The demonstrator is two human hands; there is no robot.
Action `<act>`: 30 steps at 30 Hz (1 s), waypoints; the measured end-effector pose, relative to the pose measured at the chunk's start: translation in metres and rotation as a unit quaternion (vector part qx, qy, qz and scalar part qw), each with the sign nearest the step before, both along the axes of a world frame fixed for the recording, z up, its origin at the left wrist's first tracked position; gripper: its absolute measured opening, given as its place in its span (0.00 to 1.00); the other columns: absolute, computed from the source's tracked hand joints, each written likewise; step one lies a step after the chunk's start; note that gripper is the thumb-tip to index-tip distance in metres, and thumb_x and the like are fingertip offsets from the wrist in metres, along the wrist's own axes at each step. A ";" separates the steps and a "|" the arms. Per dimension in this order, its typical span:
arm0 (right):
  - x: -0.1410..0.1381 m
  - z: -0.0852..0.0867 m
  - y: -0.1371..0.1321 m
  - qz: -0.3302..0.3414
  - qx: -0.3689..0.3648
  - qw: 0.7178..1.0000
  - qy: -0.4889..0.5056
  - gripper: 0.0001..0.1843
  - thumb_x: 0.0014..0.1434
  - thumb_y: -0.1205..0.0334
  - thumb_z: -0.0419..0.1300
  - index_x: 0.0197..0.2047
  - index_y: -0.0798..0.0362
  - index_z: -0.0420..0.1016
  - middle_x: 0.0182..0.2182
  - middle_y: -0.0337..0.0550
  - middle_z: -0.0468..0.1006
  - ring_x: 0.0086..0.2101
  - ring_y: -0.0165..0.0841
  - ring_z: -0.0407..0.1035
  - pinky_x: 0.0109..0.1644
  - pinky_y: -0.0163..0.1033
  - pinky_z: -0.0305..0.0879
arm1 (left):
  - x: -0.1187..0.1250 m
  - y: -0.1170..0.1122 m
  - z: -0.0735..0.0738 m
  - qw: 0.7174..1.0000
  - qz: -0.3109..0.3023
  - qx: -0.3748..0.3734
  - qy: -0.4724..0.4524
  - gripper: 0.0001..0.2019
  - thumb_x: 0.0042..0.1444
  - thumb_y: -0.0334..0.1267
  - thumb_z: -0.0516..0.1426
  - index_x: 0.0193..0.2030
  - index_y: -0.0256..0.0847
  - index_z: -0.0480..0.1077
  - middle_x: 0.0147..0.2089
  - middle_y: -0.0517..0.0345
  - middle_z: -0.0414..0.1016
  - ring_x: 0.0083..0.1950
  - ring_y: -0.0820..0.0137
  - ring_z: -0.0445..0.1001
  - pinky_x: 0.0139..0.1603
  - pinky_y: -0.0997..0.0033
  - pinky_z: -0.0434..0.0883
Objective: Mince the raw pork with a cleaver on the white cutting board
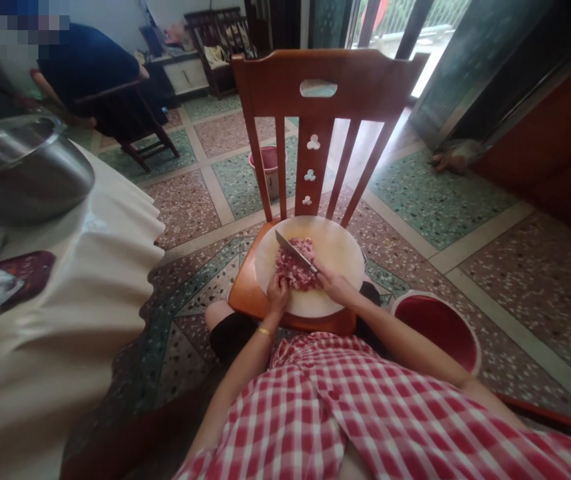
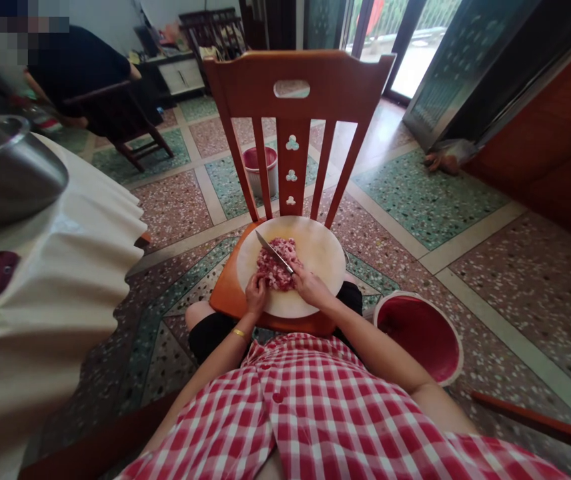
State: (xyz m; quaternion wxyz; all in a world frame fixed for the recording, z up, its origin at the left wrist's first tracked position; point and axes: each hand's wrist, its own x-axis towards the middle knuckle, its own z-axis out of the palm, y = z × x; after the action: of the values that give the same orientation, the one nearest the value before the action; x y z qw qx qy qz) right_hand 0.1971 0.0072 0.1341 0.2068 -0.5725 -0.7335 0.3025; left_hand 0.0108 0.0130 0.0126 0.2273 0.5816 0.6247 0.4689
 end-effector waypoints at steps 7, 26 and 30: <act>0.011 0.015 -0.003 -0.055 0.052 0.997 0.005 0.28 0.64 0.60 0.43 0.66 0.54 0.48 0.50 0.53 0.72 0.42 0.40 0.72 0.46 0.44 0.67 | 0.001 -0.002 0.001 1.000 0.005 0.010 0.023 0.09 0.56 0.31 0.47 0.38 0.40 0.68 0.37 0.55 0.73 0.41 0.70 0.71 0.45 0.70 0.68; 0.019 0.001 -0.010 -0.035 -0.008 0.999 0.031 0.25 0.63 0.59 0.44 0.63 0.50 0.57 0.48 0.44 0.75 0.46 0.36 0.70 0.49 0.41 0.65 | 0.004 -0.004 0.000 0.985 -0.060 0.034 0.157 0.08 0.55 0.30 0.49 0.37 0.39 0.68 0.35 0.53 0.70 0.40 0.68 0.68 0.44 0.68 0.66; 0.016 0.024 -0.016 -0.057 0.100 0.991 0.064 0.27 0.64 0.57 0.43 0.65 0.53 0.51 0.54 0.48 0.69 0.50 0.37 0.66 0.52 0.41 0.63 | 0.004 -0.004 0.002 0.985 -0.063 0.041 0.153 0.08 0.56 0.30 0.48 0.38 0.40 0.67 0.36 0.53 0.71 0.41 0.68 0.68 0.46 0.67 0.65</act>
State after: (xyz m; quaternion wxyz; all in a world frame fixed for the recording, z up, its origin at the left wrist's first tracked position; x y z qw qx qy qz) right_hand 0.2129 -0.0087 0.1584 0.3263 -0.5691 -0.7118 0.2509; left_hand 0.0147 0.0085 0.0149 0.1338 0.6934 0.5943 0.3848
